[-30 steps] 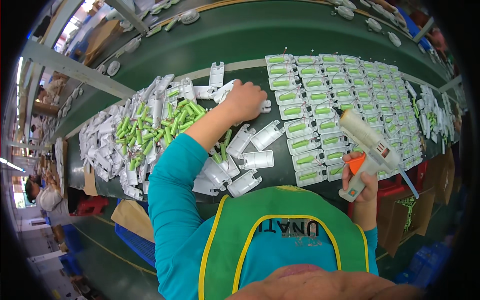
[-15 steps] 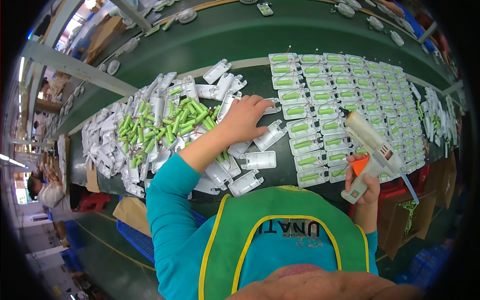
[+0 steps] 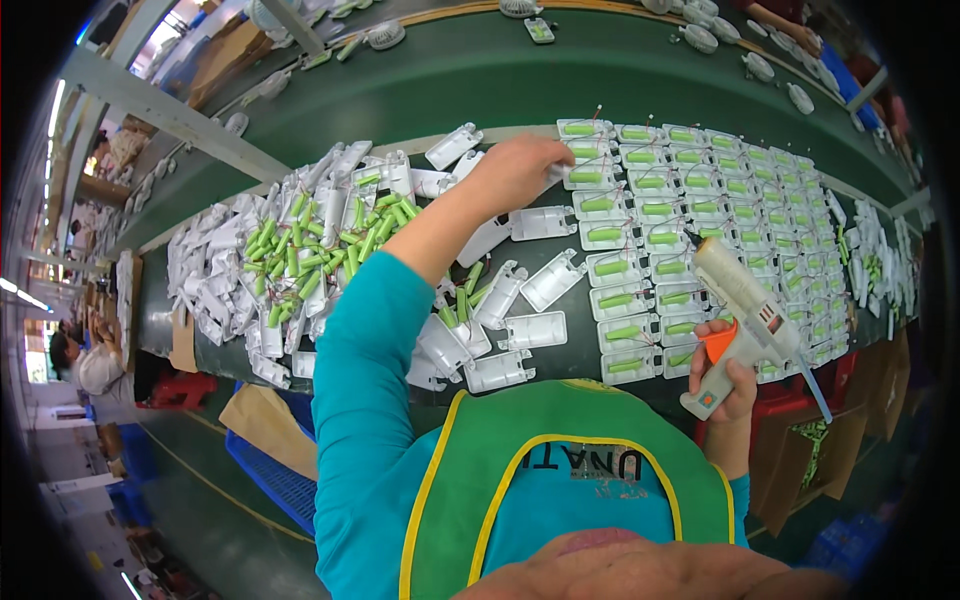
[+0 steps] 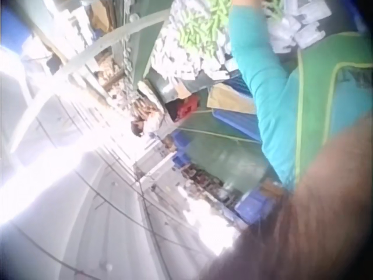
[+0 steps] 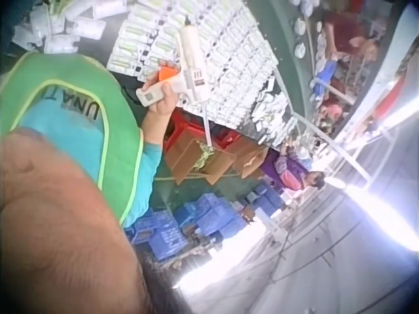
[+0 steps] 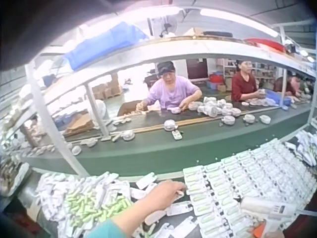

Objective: Assembling electronic components into plastic housings using a hot glue gun.

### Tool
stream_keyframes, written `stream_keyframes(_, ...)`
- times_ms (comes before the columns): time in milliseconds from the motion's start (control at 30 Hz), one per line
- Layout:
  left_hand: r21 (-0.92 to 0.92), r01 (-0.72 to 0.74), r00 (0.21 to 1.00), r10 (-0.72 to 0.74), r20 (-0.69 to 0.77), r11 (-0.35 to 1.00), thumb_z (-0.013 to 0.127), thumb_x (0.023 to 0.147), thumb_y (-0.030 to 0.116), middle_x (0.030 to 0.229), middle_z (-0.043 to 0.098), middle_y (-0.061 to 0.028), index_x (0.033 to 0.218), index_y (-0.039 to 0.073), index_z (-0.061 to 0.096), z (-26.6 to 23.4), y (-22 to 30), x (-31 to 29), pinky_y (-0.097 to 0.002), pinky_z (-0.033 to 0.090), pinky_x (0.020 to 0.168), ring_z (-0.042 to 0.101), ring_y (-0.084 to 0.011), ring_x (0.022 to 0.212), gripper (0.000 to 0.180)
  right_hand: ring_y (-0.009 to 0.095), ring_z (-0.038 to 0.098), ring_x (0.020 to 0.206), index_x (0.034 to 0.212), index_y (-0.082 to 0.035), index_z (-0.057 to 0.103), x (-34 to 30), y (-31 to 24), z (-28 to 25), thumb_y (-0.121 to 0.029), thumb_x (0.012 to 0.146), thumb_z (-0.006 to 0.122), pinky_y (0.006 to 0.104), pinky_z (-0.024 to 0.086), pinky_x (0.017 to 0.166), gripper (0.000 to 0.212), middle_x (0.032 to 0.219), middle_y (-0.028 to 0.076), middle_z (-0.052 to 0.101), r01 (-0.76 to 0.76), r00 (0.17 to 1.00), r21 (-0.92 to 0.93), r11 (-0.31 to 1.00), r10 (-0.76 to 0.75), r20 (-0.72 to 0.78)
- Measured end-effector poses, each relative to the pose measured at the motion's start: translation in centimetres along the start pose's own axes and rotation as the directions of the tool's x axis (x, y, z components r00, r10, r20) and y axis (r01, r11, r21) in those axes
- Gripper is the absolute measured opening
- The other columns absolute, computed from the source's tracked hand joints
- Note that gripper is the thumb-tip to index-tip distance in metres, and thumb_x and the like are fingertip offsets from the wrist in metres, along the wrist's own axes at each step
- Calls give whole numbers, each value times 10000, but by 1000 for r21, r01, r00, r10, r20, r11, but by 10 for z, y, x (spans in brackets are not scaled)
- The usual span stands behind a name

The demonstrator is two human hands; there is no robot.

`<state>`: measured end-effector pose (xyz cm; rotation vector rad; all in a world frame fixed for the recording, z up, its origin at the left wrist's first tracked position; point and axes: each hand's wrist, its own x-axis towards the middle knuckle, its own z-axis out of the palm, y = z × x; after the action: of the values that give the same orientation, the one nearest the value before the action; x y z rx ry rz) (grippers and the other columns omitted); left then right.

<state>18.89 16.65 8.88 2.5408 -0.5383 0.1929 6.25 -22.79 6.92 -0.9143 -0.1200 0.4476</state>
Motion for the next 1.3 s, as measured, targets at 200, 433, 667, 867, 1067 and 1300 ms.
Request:
stream_keyframes(200,-153,297,903,-329,-277,943,584,767,30,1056,564,-164,1029,84,639,21,-34,11,-410,469,896,562,-352,1021,273,212,606,793,1279,29,437,-2,1,-1,-234,814,634,301,548,495,570,1218,224,530,-18,1000,-8,1000,18,-15)
stream_keyframes(433,384,276,959,-281,-43,881,653,772,265,934,634,-83,889,127,678,20,-15,-30,-474,447,825,608,-290,958,183,211,604,784,1286,35,431,3,3,-6,-238,815,624,304,544,491,577,1209,214,532,-19,1000,9,1000,19,-20)
stream_keyframes(667,679,374,894,-440,-83,632,677,738,343,969,654,-87,925,124,704,-18,-55,-26,-466,419,858,603,-269,992,290,211,607,773,1284,36,429,6,3,-3,-227,810,622,304,544,488,575,1207,212,532,-19,999,7,1000,19,-36)
stream_keyframes(867,624,461,760,-643,89,631,710,703,425,1020,653,-76,997,161,704,-24,-77,-10,-469,407,907,587,-264,1055,395,206,610,775,1274,33,430,6,2,0,-233,806,624,299,545,489,571,1201,207,531,-11,999,-2,1000,11,-40)
stream_keyframes(1067,504,499,779,-619,95,705,750,679,367,1102,614,-108,1113,177,646,-20,-73,-14,-439,438,941,572,-282,1089,485,198,607,774,1280,27,429,5,2,-1,-240,810,624,291,541,493,574,1207,203,531,-5,998,-15,1000,4,-60)
stream_keyframes(1300,376,342,885,-430,181,862,736,678,300,1088,591,-143,1125,161,630,-7,-81,-14,-400,465,934,572,-327,1059,481,178,582,754,1301,0,400,10,6,-3,-239,833,621,285,535,483,570,1204,185,519,-28,996,32,999,30,-83)
